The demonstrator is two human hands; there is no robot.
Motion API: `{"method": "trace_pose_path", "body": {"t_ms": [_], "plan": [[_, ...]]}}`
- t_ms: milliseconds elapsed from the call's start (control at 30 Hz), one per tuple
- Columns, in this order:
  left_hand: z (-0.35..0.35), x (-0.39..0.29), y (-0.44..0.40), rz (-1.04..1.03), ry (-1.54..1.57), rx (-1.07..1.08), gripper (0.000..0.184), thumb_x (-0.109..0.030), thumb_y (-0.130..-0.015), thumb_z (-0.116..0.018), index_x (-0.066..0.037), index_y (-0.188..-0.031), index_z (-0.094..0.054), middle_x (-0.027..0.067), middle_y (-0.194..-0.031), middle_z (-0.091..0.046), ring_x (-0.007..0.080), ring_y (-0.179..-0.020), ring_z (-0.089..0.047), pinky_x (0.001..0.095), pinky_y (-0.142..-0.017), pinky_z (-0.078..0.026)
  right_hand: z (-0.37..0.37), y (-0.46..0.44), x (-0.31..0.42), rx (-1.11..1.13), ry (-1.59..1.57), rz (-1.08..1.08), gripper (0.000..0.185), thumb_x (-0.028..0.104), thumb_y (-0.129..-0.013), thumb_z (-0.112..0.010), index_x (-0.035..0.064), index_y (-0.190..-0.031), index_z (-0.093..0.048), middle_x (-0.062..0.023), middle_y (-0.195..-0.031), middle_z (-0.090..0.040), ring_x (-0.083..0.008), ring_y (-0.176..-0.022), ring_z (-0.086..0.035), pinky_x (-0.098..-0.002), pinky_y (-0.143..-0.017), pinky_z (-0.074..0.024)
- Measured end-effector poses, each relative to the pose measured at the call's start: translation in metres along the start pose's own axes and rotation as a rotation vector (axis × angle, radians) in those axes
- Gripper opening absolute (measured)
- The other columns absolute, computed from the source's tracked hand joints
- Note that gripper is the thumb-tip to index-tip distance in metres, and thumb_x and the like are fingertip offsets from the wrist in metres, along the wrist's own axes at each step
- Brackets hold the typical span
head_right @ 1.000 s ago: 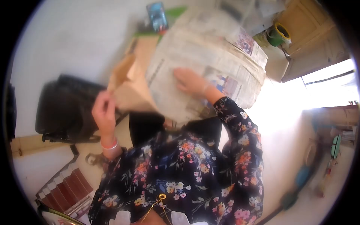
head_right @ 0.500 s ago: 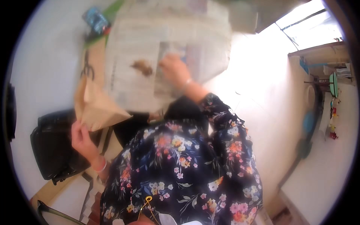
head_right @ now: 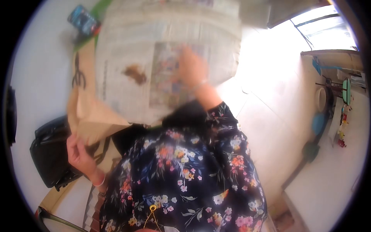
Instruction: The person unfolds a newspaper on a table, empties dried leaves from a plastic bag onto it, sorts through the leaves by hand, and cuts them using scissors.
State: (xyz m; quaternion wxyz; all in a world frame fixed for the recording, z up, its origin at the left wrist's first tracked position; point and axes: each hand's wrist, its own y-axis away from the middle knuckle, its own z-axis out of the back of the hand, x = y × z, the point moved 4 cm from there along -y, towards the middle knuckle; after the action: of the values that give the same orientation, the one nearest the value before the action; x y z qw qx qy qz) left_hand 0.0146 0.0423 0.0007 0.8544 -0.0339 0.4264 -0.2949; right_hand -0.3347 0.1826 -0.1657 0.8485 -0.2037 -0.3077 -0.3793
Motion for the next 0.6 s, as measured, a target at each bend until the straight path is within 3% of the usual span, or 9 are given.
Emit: {"method": "trace_pose_path", "body": {"t_ms": [33, 133, 367, 467, 600], "plan": [[0.001, -0.001, -0.001, 0.004, -0.007, 0.004, 0.008, -0.002, -0.092, -0.057, 0.006, -0.091, -0.059, 0.0145, -0.102, -0.061, 0.0179, -0.092, -0.055, 0.0276, -0.085, -0.042, -0.001, -0.002, -0.008, 0.057, 0.017, -0.129, 0.038, 0.018, -0.091, -0.052, 0.0165, -0.129, -0.057, -0.0190, -0.101, -0.066, -0.0377, -0.087, -0.063, -0.0473, -0.073, -0.0493], [0.007, -0.002, -0.002, -0.003, -0.010, 0.016, 0.008, -0.002, -0.092, -0.057, 0.006, -0.091, -0.059, 0.0145, -0.102, -0.061, 0.0183, -0.092, -0.055, 0.0279, -0.086, -0.042, -0.002, -0.004, -0.011, 0.119, 0.109, -0.198, 0.044, 0.021, -0.092, -0.051, 0.0186, -0.136, -0.051, -0.0210, -0.091, -0.067, -0.0402, -0.081, -0.063, -0.0496, -0.071, -0.0490], [0.007, -0.008, -0.010, -0.013, 0.016, 0.040, 0.009, -0.002, -0.093, -0.057, 0.006, -0.091, -0.059, 0.0141, -0.102, -0.061, 0.0183, -0.092, -0.055, 0.0279, -0.086, -0.042, -0.007, -0.012, -0.012, 0.110, 0.205, -0.166, 0.045, 0.025, -0.093, -0.050, 0.0145, -0.137, -0.049, -0.0206, -0.082, -0.067, -0.0405, -0.076, -0.063, -0.0502, -0.070, -0.0492], [0.011, -0.003, -0.009, 0.008, 0.032, 0.069, 0.013, 0.005, -0.090, -0.050, 0.007, -0.097, -0.060, 0.0116, -0.106, -0.063, 0.0182, -0.098, -0.057, 0.0282, -0.091, -0.042, -0.002, -0.008, -0.011, 0.083, 0.190, -0.197, 0.045, 0.026, -0.093, -0.050, 0.0130, -0.136, -0.049, -0.0202, -0.079, -0.067, -0.0401, -0.074, -0.063, -0.0498, -0.069, -0.0492], [0.008, -0.008, -0.011, -0.027, -0.002, 0.053, 0.009, -0.002, -0.093, -0.056, 0.007, -0.093, -0.059, 0.0142, -0.102, -0.060, 0.0178, -0.093, -0.054, 0.0273, -0.085, -0.041, 0.000, 0.010, -0.011, 0.030, 0.145, -0.208, 0.044, 0.027, -0.093, -0.052, 0.0130, -0.135, -0.051, -0.0199, -0.075, -0.066, -0.0400, -0.069, -0.063, -0.0493, -0.064, -0.0491]]}}
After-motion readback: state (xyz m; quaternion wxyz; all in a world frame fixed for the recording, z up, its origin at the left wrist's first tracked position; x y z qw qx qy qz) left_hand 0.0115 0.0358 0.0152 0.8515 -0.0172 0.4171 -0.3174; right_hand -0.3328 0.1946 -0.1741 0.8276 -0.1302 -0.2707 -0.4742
